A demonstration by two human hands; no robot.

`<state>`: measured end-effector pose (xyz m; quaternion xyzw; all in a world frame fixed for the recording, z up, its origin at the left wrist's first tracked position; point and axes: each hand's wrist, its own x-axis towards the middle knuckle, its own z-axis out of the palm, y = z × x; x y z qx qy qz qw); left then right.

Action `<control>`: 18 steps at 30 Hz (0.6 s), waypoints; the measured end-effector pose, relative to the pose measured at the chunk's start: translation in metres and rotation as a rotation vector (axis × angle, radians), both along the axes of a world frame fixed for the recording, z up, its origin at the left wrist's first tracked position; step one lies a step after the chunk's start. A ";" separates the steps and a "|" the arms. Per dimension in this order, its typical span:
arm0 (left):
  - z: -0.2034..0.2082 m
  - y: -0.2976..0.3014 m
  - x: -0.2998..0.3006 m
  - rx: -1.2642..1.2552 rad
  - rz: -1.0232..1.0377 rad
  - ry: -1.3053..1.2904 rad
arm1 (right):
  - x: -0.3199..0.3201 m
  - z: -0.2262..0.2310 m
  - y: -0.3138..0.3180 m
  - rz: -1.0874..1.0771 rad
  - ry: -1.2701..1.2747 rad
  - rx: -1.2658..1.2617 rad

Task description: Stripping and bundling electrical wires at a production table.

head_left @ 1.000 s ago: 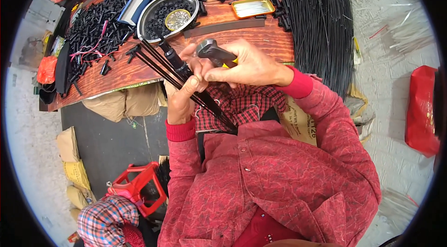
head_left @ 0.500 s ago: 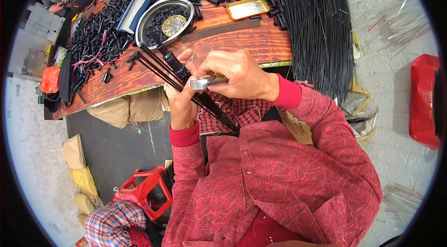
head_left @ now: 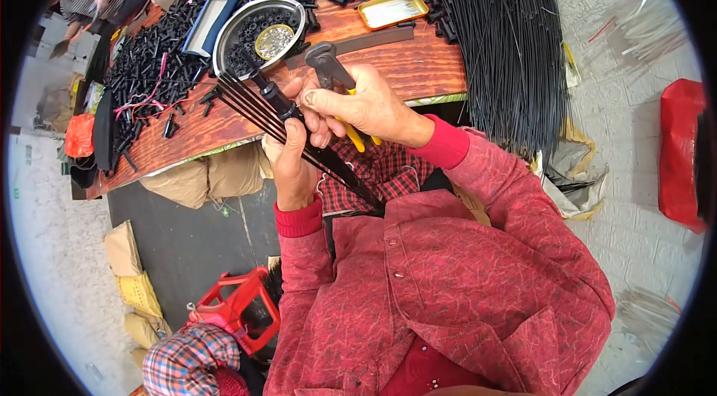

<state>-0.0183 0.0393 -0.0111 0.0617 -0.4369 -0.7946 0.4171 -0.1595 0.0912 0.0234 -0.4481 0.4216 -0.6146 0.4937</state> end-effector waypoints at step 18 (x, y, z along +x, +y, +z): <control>-0.006 -0.005 0.001 0.040 -0.001 0.004 | 0.000 -0.001 -0.001 0.009 0.004 0.050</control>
